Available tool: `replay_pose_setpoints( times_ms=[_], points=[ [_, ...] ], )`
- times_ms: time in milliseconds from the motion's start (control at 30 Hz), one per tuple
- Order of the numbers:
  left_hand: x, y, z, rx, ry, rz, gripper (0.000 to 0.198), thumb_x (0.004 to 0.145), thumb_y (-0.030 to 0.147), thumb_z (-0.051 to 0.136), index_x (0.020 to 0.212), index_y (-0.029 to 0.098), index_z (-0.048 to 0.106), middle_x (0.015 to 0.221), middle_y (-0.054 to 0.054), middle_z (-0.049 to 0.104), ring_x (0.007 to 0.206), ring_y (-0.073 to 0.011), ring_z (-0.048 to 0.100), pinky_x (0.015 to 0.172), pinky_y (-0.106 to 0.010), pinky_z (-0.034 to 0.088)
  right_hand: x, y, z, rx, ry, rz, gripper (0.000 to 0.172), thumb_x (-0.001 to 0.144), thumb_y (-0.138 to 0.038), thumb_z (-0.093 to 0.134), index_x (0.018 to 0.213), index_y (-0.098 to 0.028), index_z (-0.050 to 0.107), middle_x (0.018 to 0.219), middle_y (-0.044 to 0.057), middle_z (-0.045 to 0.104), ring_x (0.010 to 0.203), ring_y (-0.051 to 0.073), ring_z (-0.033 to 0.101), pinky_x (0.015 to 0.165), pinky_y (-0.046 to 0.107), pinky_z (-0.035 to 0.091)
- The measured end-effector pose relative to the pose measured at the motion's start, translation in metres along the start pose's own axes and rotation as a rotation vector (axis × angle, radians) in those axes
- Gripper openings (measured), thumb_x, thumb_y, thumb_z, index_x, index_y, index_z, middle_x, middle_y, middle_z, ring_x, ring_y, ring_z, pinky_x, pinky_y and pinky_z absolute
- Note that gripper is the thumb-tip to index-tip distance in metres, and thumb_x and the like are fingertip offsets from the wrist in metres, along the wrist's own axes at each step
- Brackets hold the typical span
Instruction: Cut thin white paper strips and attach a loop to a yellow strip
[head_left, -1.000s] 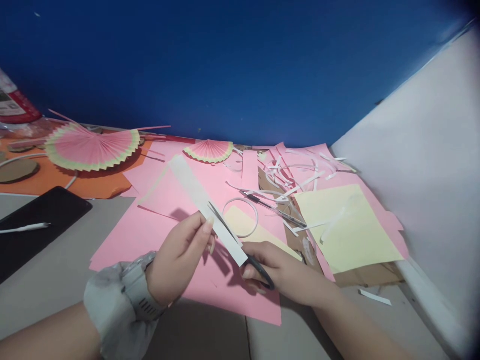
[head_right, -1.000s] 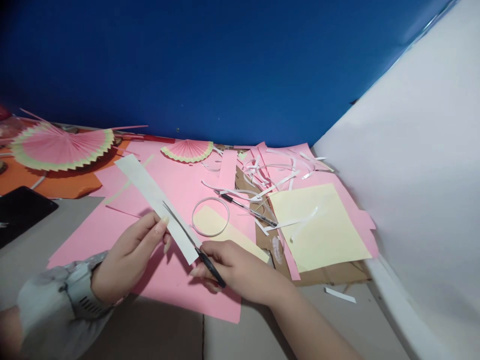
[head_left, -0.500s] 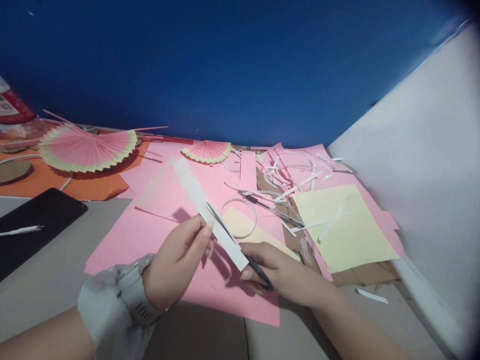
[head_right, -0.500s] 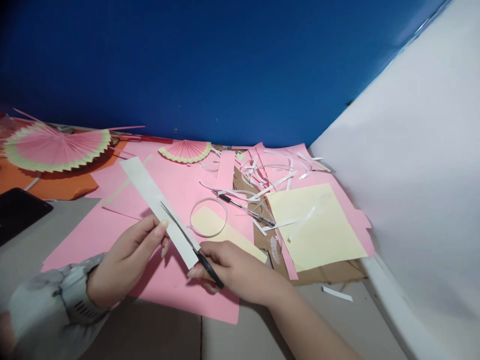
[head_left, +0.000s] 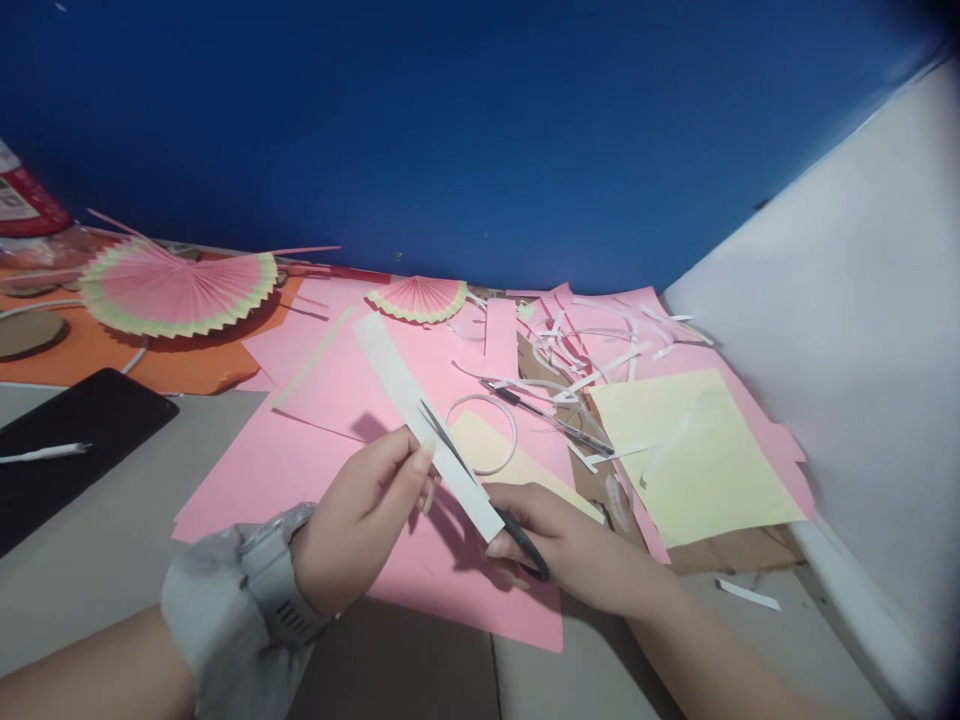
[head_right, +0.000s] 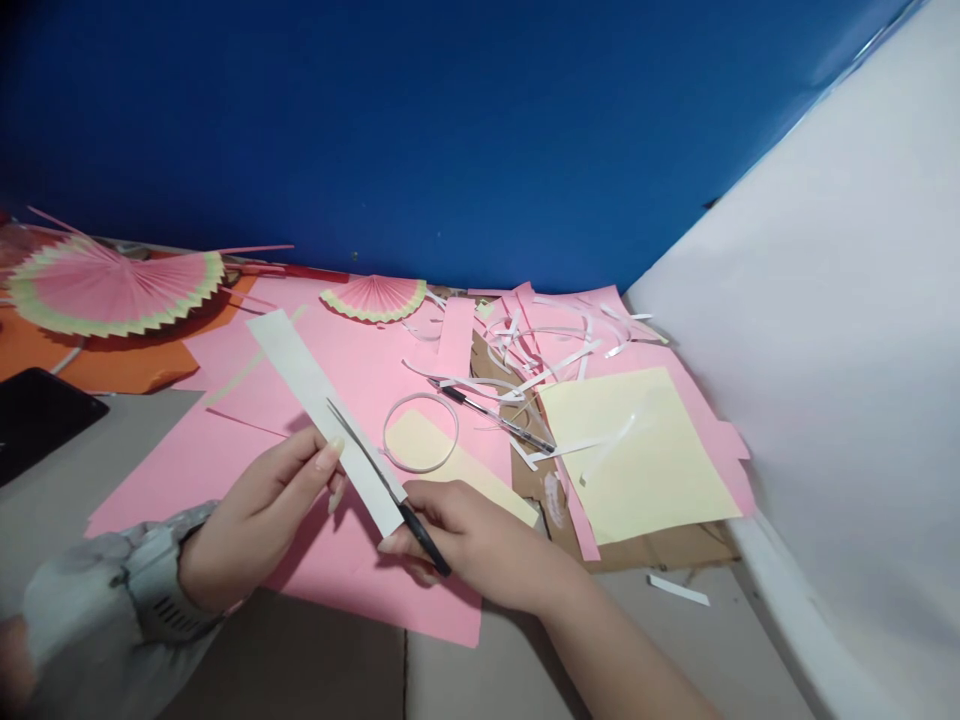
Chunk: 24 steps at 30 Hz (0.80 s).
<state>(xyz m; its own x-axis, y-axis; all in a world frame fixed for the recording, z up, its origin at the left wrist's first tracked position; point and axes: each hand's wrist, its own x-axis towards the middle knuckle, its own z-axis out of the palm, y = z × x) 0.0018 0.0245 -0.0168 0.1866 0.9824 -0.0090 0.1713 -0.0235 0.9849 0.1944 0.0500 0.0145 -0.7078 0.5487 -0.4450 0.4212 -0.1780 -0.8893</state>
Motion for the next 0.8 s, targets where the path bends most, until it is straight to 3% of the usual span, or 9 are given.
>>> replay_pose_setpoints(
  times_ms=[433, 800],
  points=[
    [0.0011, -0.0002, -0.0007, 0.009, -0.016, 0.013, 0.032, 0.095, 0.035, 0.031, 0.071, 0.019, 0.044, 0.062, 0.005, 0.046, 0.057, -0.0087, 0.046, 0.057, -0.023, 0.038, -0.0009, -0.0015, 0.0014, -0.011, 0.008, 0.021, 0.017, 0.088, -0.02, 0.047, 0.071, -0.016, 0.044, 0.057, -0.005, 0.044, 0.055, 0.008, 0.041, 0.054, 0.019, 0.031],
    [0.001, -0.0005, -0.0013, 0.014, -0.01, 0.023, 0.031, 0.095, 0.035, 0.031, 0.07, 0.019, 0.043, 0.061, 0.005, 0.047, 0.056, -0.0092, 0.046, 0.057, -0.024, 0.038, -0.0005, -0.0038, 0.0019, 0.037, 0.012, 0.057, 0.019, 0.086, -0.02, 0.047, 0.069, -0.017, 0.04, 0.058, -0.006, 0.042, 0.056, 0.007, 0.04, 0.053, 0.019, 0.031]
  ],
)
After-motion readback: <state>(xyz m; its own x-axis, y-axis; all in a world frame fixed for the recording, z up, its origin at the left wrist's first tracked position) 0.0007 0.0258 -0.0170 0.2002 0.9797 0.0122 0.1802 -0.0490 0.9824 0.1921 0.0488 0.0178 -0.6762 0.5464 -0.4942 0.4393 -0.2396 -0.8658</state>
